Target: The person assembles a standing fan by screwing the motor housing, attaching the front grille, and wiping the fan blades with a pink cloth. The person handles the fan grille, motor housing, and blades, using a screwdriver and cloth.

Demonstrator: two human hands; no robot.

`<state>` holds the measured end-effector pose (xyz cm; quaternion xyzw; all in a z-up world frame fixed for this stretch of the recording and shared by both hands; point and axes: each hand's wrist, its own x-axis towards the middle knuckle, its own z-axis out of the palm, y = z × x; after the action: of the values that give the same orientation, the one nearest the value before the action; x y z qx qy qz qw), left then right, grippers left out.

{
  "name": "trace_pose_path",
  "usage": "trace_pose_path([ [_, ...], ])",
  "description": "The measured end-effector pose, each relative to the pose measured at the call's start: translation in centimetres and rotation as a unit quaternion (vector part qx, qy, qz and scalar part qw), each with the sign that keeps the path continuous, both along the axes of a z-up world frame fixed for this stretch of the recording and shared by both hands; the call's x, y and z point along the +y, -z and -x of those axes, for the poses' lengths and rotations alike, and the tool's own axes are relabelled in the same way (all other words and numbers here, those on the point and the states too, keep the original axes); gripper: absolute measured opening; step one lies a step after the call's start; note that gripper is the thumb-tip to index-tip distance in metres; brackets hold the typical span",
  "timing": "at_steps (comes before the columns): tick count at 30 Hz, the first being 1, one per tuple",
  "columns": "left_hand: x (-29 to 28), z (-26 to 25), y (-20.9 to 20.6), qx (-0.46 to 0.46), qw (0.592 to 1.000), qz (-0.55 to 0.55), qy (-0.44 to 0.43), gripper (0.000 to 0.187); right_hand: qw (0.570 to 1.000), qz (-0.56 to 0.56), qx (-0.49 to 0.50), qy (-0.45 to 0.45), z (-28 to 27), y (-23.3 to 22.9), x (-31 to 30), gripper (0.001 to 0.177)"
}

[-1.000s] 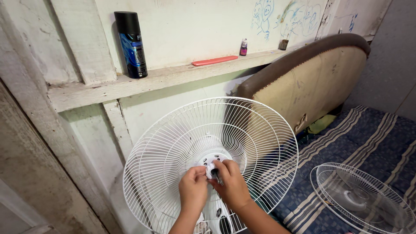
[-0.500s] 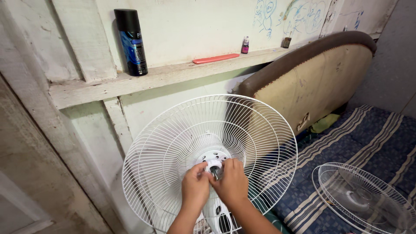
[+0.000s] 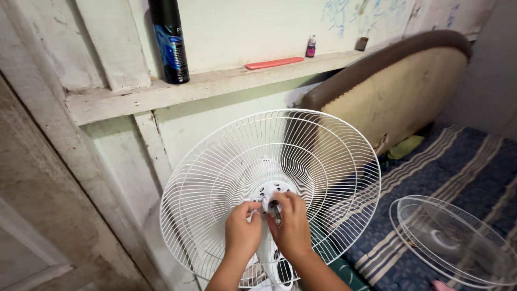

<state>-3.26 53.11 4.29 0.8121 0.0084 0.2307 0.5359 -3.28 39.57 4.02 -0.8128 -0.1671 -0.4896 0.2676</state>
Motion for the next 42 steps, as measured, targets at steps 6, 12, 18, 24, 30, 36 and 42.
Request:
trace_pose_path([
  [6, 2.6, 0.5, -3.6, -0.095, 0.985, -0.091, 0.110, 0.013, 0.973, -0.068, 0.178, 0.128, 0.4, -0.1, 2.1, 0.060],
  [12, 9.2, 2.2, -12.3, -0.311, 0.902, -0.212, 0.214, 0.015, 0.971, -0.135, 0.130, 0.148, 0.4, -1.4, 5.9, 0.057],
  [18, 12.9, 1.3, -18.6, -0.462, 0.787, -0.349, 0.213, 0.018, 0.940, -0.183, 0.190, 0.215, 0.7, -2.9, 7.6, 0.071],
  [24, 13.7, -1.4, -19.0, -0.462, 0.821, -0.292, 0.167, 0.056, 0.869, -0.217, 0.366, 0.252, 0.9, -3.7, 7.8, 0.065],
  [30, 13.1, -3.9, -19.0, -0.237, 0.915, -0.180, 0.274, 0.040, 0.907, -0.129, 0.307, 0.258, 0.3, -4.1, 7.7, 0.068],
  [36, 12.7, -6.2, -19.4, -0.144, 0.929, -0.135, 0.313, 0.042, 0.855, -0.170, 0.416, 0.258, -0.2, -4.1, 7.0, 0.084],
  [42, 13.1, -6.9, -18.6, -0.144, 0.926, -0.106, 0.332, 0.043, 0.820, -0.168, 0.472, 0.277, -0.5, -3.7, 6.7, 0.079],
])
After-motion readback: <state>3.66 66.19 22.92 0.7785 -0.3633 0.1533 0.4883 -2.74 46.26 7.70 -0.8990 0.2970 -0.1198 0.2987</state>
